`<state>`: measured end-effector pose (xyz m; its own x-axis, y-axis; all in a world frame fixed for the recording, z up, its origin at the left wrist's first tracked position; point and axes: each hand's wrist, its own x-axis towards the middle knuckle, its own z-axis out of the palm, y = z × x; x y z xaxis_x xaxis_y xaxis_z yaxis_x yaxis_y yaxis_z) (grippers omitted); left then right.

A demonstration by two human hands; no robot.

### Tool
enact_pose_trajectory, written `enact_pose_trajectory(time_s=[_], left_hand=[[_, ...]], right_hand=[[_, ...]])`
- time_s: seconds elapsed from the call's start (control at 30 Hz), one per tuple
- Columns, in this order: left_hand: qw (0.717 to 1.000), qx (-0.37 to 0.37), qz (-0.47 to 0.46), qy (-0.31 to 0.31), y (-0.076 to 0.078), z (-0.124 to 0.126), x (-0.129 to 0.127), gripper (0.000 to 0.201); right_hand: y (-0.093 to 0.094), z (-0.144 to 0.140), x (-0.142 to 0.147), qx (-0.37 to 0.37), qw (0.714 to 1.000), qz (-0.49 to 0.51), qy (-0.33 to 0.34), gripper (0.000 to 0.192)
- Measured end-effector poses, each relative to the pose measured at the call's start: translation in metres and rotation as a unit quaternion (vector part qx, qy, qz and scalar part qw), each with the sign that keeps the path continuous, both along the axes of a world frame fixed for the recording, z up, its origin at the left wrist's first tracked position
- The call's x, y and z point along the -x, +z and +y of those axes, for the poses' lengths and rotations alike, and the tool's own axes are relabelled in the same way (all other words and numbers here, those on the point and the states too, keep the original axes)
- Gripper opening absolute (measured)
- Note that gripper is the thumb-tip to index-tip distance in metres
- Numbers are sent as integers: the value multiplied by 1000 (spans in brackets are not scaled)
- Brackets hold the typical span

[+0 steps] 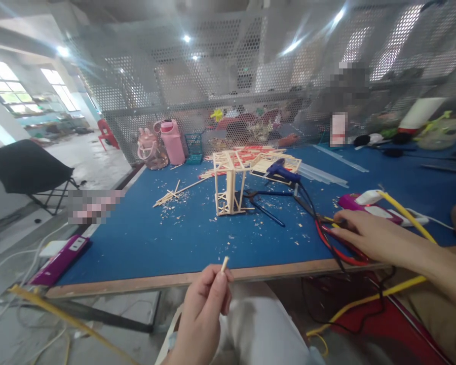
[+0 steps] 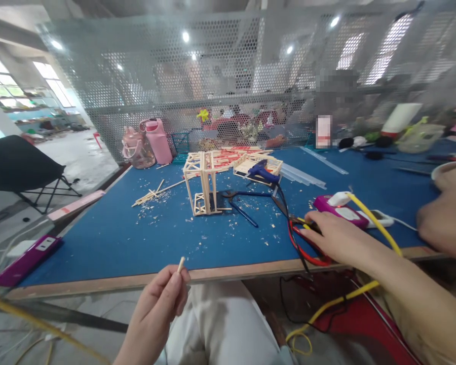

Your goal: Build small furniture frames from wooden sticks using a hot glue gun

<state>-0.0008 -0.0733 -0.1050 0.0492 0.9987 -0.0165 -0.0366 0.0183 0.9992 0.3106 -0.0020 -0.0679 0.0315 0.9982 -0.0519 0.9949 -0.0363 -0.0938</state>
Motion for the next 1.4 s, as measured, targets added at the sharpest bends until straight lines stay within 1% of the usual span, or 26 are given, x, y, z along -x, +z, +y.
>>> enact_pose_trajectory(time_s=[0.07, 0.13, 0.2, 0.3, 0.43, 0.5, 0.57, 0.6, 0.67, 0.73, 0.83, 0.9, 1.0, 1.03, 1.1, 1.17, 1.2, 1.3, 1.37, 1.4], left_hand=[[1000, 13, 11, -14, 2, 1, -4, 48], [999, 32, 14, -28, 4, 1, -8, 50], [998, 48, 13, -37, 5, 1, -10, 52], [997, 66, 13, -42, 5, 0, -12, 54], [995, 92, 7, -49, 2, 1, -13, 55], [994, 98, -23, -45, 1, 4, -14, 51], [990, 111, -74, -44, 1, 7, -14, 43], [986, 121, -101, -45, 1, 9, -14, 38], [979, 140, -142, -51, 1, 12, -14, 33], [974, 152, -156, -63, 1, 14, -14, 33], [970, 163, -157, -93, 0, 13, -15, 38], [969, 162, -153, -107, 0, 13, -17, 39], [969, 158, -147, -117, 1, 12, -18, 39], [970, 157, -145, -119, 1, 11, -19, 39], [970, 156, -139, -124, 2, 11, -18, 39], [971, 154, -134, -125, 2, 10, -17, 40], [972, 153, -132, -124, 1, 10, -17, 41], [971, 155, -134, -120, -1, 10, -17, 43], [970, 160, -132, -125, -4, 10, -17, 44], [970, 161, -130, -127, -5, 10, -18, 44]], right_hand=[[-11, -3, -6, -40, 999, -7, -1, 24], [-19, -4, -9, -67, 997, -39, -3, 28], [-22, -5, -9, -61, 996, -59, -6, 32], [-18, -8, -2, -22, 997, -75, -21, 35], [-4, -14, 15, 3, 990, -131, -49, 32], [2, -15, 20, 30, 991, -113, -71, 34], [5, -16, 18, 60, 991, -84, -86, 40], [5, -16, 16, 69, 991, -78, -86, 42], [5, -17, 10, 76, 993, -74, -59, 46], [4, -19, 7, 81, 994, -67, -29, 48], [5, -19, 10, 88, 994, -64, -25, 52], [7, -17, 18, 75, 993, -90, -32, 47], [9, -12, 27, 50, 989, -130, -41, 30], [9, -12, 27, 48, 990, -128, -41, 27], [11, -13, 21, 48, 994, -91, -34, 26], [12, -19, 7, 48, 998, -36, -29, 25], [13, -23, -2, 47, 998, -18, -38, 24], [7, -37, -26, 26, 993, -26, -109, 25], [-5, -47, -32, -1, 988, -16, -154, 23], [-13, -52, -32, -10, 986, 9, -165, 29]])
